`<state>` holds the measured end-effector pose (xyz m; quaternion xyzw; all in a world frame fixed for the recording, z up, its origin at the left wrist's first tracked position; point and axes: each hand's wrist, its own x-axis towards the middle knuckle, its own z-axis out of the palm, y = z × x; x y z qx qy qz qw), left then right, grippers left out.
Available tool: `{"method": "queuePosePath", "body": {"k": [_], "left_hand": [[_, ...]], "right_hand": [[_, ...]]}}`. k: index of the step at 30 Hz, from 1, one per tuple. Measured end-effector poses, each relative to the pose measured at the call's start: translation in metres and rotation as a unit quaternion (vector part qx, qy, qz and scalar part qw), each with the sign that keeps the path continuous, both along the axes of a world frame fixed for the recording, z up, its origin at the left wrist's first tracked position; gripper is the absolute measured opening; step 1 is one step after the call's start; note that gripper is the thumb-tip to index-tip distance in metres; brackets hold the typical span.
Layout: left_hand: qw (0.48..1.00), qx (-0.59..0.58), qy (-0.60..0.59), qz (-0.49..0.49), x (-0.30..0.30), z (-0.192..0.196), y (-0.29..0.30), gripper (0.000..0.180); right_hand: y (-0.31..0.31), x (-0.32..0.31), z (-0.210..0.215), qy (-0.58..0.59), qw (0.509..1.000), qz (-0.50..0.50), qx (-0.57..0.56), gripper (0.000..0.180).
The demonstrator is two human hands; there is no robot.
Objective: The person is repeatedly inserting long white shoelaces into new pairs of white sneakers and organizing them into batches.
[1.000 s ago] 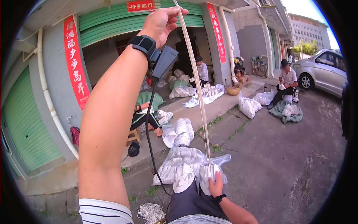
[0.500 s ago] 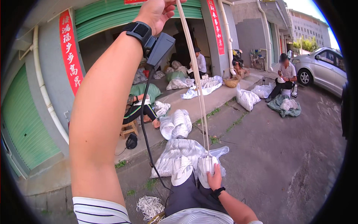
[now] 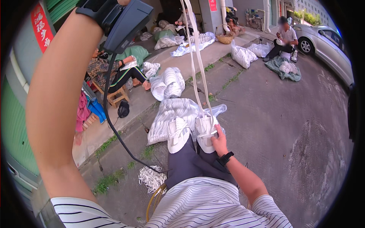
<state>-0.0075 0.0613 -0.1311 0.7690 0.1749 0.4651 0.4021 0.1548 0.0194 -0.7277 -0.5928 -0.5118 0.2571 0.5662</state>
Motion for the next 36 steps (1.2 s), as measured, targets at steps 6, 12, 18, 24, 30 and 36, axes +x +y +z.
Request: {"method": "queuePosePath", "body": {"k": [6, 12, 18, 24, 30, 36], "left_hand": [[0.984, -0.094, 0.139, -0.052, 0.006, -0.177, 0.022, 0.021], [0.943, -0.290, 0.155, -0.046, 0.001, -0.341, 0.019, 0.023], [0.920, -0.381, 0.086, -0.045, 0.001, -0.419, 0.013, 0.021], [0.910, -0.404, 0.075, -0.059, -0.015, -0.446, 0.018, 0.023], [0.915, -0.396, 0.063, -0.049, -0.030, -0.461, 0.022, 0.022], [0.921, -0.380, 0.067, -0.040, -0.036, -0.470, 0.026, 0.018]], "right_hand": [[0.004, 0.033, 0.037, 0.131, 0.991, -0.016, -0.003, 0.063], [-0.017, 0.021, 0.129, 0.184, 0.966, 0.168, 0.061, 0.034], [-0.016, 0.013, 0.117, 0.221, 0.946, 0.237, -0.013, 0.024], [-0.011, 0.002, 0.108, 0.215, 0.943, 0.254, -0.006, 0.017], [-0.008, 0.003, 0.101, 0.128, 0.960, 0.240, -0.062, 0.017], [-0.004, 0.010, 0.098, 0.050, 0.972, 0.224, -0.052, 0.016]]}}
